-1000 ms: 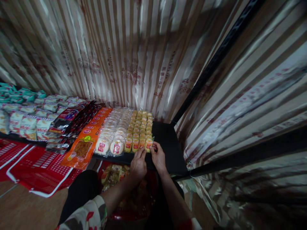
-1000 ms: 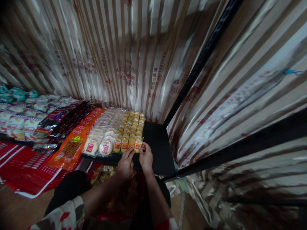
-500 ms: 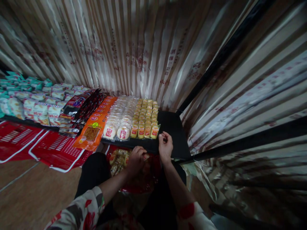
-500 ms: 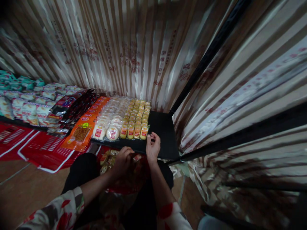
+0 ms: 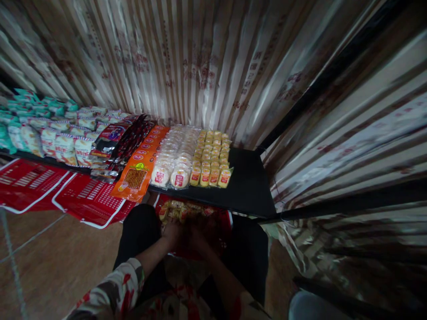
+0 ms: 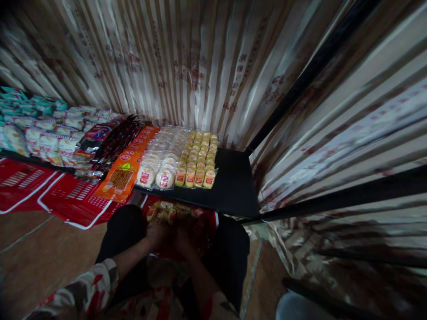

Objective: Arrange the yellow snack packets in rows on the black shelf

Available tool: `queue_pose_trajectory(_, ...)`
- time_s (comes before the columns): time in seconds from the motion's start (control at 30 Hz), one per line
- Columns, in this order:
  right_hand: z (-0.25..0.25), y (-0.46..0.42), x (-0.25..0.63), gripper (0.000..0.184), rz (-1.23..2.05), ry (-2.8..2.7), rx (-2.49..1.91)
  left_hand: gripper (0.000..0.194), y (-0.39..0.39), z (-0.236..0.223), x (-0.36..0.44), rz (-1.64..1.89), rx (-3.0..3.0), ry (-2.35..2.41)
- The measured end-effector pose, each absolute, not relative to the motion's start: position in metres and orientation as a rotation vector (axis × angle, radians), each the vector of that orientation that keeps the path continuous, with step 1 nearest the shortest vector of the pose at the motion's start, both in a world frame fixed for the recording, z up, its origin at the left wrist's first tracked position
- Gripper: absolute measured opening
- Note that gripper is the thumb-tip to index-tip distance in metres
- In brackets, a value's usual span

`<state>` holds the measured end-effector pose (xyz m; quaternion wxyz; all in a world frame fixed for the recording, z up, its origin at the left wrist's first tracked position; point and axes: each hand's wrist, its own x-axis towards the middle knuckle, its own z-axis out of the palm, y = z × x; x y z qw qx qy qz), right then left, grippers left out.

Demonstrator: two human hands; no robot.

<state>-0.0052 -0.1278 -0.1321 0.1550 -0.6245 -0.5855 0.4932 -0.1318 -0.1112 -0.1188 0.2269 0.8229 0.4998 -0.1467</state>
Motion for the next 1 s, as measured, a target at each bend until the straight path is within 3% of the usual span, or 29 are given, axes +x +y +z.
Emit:
queue_pose_trajectory(0.43, -0.152, -0.123, 0.012, 0.042, 1.458, -1.291, -1.779, 0.029, -0.119, -0.111, -0.131, -0.025, 2.023, 1.519)
queue_pose_trajectory(0.67, -0.112, -0.117, 0.026, 0.036, 1.436, -1.081, -1.509, 0.034, -0.113, -0.096, -0.117, 0.636, 1.049, 1.314)
queue_pose_trajectory(1.0, -0.035, -0.118, 0.040, 0.044, 1.466, -0.601, -1.389, 0.039, -0.112, -0.038, -0.115, 0.736, 0.669, 0.909)
